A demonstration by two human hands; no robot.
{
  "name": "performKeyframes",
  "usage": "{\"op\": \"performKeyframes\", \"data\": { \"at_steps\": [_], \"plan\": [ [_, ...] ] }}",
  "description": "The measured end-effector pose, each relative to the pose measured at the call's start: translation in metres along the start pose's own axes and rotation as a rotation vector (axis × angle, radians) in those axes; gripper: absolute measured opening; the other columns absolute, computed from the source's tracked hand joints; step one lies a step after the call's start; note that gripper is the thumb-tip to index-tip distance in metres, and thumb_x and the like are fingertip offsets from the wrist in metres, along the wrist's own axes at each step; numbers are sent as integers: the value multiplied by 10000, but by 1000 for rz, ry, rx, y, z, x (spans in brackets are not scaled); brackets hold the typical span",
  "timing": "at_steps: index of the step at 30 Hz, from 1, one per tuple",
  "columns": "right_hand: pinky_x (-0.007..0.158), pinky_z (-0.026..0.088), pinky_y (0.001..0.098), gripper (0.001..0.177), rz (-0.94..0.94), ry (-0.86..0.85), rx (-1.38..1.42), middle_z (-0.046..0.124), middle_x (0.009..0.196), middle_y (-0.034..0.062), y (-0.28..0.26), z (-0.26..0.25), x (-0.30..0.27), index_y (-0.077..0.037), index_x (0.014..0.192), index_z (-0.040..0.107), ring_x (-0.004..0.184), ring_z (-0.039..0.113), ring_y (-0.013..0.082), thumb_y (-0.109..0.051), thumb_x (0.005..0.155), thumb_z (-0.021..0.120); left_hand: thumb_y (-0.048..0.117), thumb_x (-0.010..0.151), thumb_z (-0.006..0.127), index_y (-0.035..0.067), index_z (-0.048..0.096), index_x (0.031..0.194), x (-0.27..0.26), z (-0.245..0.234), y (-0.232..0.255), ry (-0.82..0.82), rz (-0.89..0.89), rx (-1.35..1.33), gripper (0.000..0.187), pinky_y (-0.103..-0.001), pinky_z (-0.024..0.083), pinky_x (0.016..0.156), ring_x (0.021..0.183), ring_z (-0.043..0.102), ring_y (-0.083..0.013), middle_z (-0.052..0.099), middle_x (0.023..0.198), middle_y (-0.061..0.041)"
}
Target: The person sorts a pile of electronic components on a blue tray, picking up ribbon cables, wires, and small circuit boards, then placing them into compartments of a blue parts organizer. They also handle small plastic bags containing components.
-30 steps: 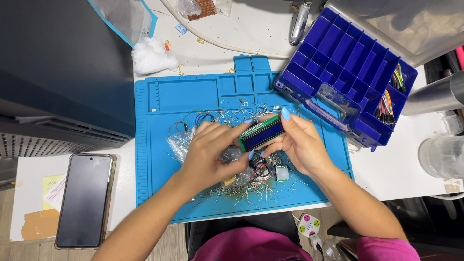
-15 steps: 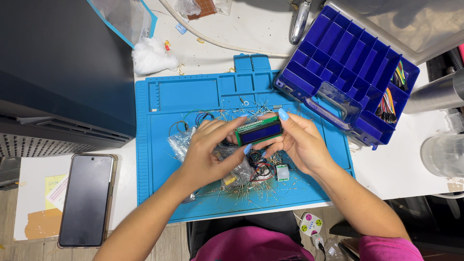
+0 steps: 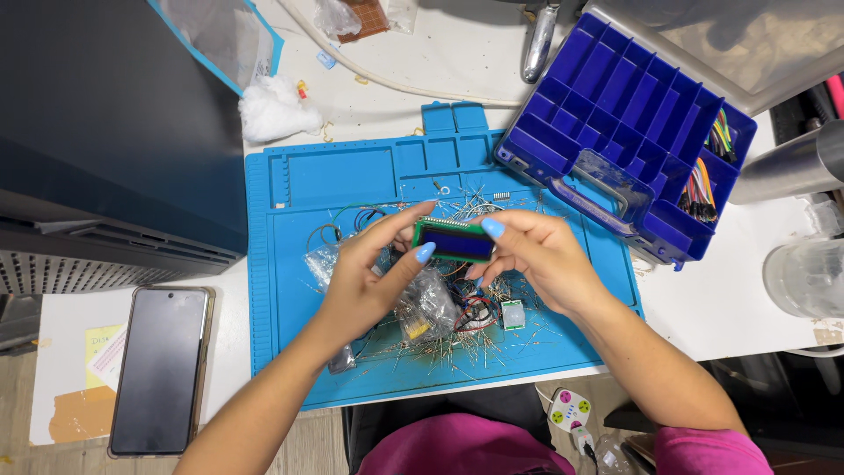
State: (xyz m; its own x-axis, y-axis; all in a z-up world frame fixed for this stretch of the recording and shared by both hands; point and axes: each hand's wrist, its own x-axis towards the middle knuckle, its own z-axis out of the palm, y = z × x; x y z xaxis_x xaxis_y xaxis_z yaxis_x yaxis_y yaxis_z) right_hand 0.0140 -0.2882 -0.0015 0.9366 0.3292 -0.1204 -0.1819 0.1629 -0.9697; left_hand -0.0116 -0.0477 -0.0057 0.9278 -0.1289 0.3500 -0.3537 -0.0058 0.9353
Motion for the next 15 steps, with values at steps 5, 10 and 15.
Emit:
{"op": "performKeyframes", "data": {
  "at_steps": [5,10,15],
  "plan": [
    [599,702,402,316,-6,-27,-56,806,942,301,2,-1,-1,106,1215,716,719,818,335,-102,990,637,70,998,669,50,656,1421,2,-1,7,-24,-22,-3,424,-396,549,883,919,662,-196,730,925,-109],
    [773,665,243,472,-81,-91,-183,796,952,68,19,-8,-5,7,1313,706,869,745,102,-46,862,836,35,950,688,58,674,1415,3,3,14,-111,4,107,465,-430,573,891,957,717,-276,739,956,-134],
    [652,551,193,352,-14,-175,-299,749,910,36,-5,-2,-10,-52,1242,734,792,640,41,-127,910,820,72,934,719,62,654,1407,-1,7,8,-123,31,175,478,-380,583,907,952,727,-224,768,1039,-104]
  ]
}}
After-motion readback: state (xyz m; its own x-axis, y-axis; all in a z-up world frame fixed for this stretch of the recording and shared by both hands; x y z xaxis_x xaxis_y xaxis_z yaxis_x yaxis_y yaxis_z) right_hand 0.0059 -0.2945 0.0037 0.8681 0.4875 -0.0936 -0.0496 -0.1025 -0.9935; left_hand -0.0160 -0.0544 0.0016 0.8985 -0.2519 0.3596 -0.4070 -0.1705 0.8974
